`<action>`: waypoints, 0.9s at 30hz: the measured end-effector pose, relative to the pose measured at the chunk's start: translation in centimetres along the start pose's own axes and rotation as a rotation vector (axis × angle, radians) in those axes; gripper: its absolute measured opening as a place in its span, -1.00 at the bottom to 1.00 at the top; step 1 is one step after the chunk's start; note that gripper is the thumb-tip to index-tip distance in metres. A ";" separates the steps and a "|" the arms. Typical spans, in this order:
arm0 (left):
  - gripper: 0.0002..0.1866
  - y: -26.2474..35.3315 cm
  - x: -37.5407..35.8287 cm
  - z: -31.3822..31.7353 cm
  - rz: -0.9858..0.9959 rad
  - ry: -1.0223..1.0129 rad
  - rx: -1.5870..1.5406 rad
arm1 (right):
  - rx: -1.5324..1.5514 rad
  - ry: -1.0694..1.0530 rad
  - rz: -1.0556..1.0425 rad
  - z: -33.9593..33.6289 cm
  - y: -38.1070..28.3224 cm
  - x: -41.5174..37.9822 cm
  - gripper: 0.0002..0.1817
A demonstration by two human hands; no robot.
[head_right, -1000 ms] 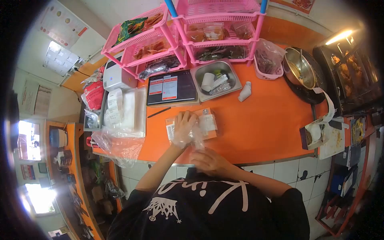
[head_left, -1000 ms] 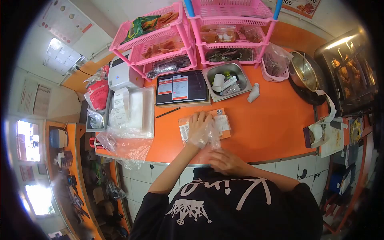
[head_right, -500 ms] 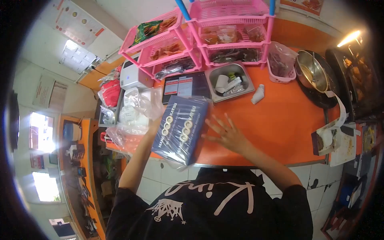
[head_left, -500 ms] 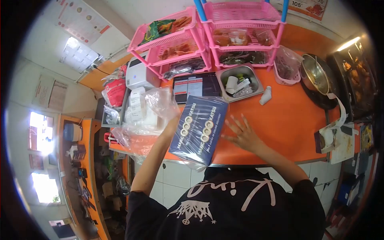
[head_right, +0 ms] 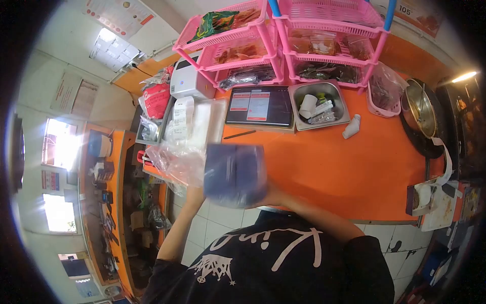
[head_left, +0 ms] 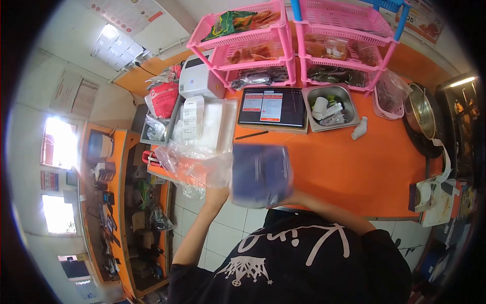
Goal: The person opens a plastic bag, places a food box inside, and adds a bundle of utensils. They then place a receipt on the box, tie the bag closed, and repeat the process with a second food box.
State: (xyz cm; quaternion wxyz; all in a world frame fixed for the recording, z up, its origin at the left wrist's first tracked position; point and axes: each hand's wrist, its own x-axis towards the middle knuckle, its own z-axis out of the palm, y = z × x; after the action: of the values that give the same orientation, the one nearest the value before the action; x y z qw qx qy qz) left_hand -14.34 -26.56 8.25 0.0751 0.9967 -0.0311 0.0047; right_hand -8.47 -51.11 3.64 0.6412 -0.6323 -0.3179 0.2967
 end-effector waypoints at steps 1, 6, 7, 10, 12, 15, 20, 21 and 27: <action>-0.75 -0.1 0.0 0.2 -0.002 -0.003 -0.005 | -0.001 -0.001 0.006 0.8 2.5 -0.5 0.07; -0.77 0.5 0.5 3.3 0.132 0.113 -0.226 | 0.782 0.048 0.693 0.3 15.1 -1.7 -0.49; -0.78 1.9 1.0 2.9 0.040 -0.029 -0.197 | 0.536 0.266 0.854 -0.9 14.9 -1.6 -0.54; -0.79 2.6 0.7 6.0 -0.010 0.072 -0.307 | -0.769 0.566 0.000 -6.2 14.5 0.4 -0.74; -0.78 1.8 0.6 8.0 0.047 0.200 -0.256 | -1.024 0.664 -0.265 -8.4 12.2 2.5 -0.78; -0.72 1.7 0.2 8.3 -0.021 0.126 -0.378 | -1.393 0.478 -0.035 -9.7 11.5 4.5 -0.77; -0.72 2.1 0.3 7.0 0.002 0.109 -0.358 | -1.477 0.411 -0.068 -10.5 11.9 5.3 -0.82; -0.70 2.1 0.2 6.8 -0.032 0.067 -0.377 | -1.476 0.408 -0.066 -10.4 11.9 5.2 -0.82; -0.81 2.7 -0.3 5.0 -0.104 0.112 -0.624 | -1.149 0.604 -0.056 -8.4 9.1 3.9 -0.90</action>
State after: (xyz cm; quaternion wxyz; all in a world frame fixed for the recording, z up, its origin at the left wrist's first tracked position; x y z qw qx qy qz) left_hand -14.80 -29.99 3.69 0.3791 0.9239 0.0241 0.0461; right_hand 0.78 -53.04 -5.29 0.2695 -0.9216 -0.2482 -0.1282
